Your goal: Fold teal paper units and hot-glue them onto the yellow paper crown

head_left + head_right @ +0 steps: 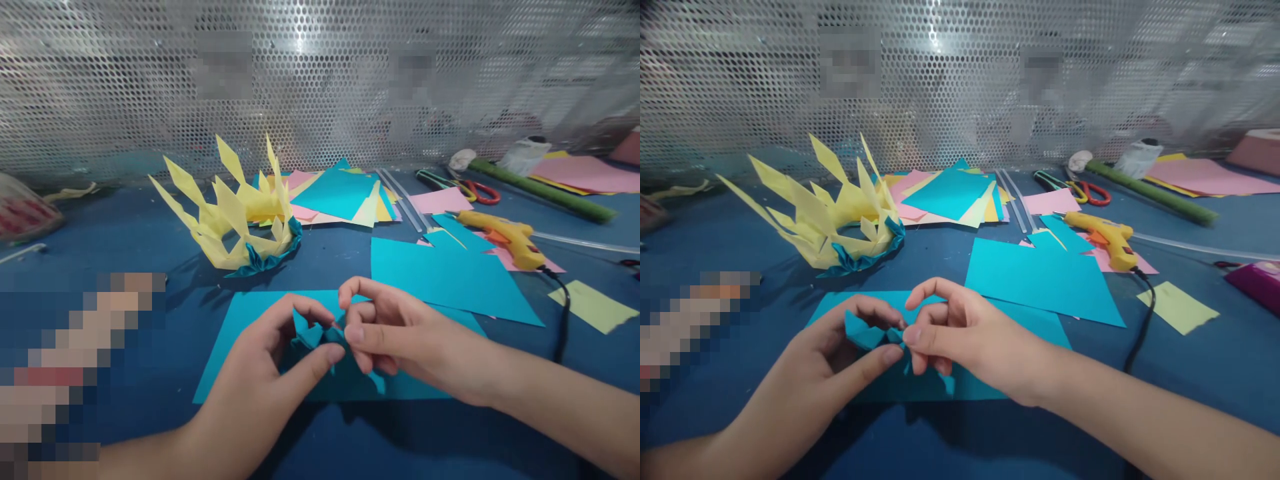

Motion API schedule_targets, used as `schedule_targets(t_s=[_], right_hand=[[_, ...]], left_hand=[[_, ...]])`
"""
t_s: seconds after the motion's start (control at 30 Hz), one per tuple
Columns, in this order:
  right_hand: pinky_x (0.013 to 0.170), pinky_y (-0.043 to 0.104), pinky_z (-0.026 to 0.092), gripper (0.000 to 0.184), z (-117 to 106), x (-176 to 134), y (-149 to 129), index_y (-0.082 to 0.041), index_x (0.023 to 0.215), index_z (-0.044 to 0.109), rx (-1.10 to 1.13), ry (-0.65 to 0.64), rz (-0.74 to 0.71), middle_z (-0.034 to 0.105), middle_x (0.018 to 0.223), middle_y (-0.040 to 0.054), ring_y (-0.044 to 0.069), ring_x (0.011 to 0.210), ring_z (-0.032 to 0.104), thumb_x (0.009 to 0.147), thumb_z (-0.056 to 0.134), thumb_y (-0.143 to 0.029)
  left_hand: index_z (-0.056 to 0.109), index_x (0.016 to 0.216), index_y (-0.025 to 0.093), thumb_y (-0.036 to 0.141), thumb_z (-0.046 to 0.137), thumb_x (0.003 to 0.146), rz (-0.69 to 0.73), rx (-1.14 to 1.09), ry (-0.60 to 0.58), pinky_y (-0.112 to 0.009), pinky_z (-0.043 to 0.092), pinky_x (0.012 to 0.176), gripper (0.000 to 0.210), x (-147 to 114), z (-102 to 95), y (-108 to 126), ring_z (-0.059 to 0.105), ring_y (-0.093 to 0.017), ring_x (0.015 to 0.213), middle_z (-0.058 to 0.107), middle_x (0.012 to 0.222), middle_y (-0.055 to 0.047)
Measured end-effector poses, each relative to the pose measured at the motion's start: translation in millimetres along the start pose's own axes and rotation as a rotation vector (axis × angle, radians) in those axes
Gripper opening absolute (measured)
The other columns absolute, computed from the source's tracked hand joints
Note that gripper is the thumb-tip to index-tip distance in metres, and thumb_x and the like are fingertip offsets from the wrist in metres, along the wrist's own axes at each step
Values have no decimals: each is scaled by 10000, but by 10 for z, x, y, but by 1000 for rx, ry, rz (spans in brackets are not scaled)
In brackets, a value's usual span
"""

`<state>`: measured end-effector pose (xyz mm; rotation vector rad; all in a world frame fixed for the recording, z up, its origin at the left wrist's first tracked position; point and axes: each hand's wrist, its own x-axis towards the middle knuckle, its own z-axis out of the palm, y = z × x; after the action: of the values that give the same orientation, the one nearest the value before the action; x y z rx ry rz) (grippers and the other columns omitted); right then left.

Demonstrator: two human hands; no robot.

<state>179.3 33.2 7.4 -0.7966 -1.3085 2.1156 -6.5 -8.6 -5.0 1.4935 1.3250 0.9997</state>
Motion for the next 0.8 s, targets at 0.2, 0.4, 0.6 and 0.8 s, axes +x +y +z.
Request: schedule_targets(t_s=[0.2, 0.4, 0.6, 0.8], right_hand=[[524, 154, 363, 202, -50, 2, -58, -194, 933, 546, 187, 2, 56, 588, 626, -56, 39, 527, 502, 805, 697, -155], [489, 149, 349, 237, -83, -6, -89, -198, 959, 567, 192, 6, 48, 592, 621, -55, 36, 479, 490, 777, 712, -153], [483, 140, 354, 266, -122, -2, -161, -210, 983, 545, -36, 80, 55, 590, 593, -64, 18, 426, 399, 795, 714, -290], [588, 265, 458, 264, -632, -65, -537, -200, 933, 615, -1188, 858, -184, 674, 748, 37, 150, 632, 613, 868, 576, -452]], left_hand=[[672, 853, 314, 257, 730, 738, -14, -153, 14, -111, 463, 631, 141, 57, 16, 41, 603, -69, 710, 668, 774, 92], [665, 836, 261, 215, 791, 664, -126, -323, -37, -149, 495, 654, 218, 58, 8, 68, 639, -96, 722, 708, 746, 70], [647, 834, 209, 231, 820, 631, -210, -377, -149, -191, 502, 655, 268, 70, -2, 41, 643, -123, 736, 724, 779, 27], [454, 889, 238, 343, 747, 712, -212, -300, 24, -152, 385, 506, 358, 104, -29, 17, 518, -64, 507, 610, 511, 115]])
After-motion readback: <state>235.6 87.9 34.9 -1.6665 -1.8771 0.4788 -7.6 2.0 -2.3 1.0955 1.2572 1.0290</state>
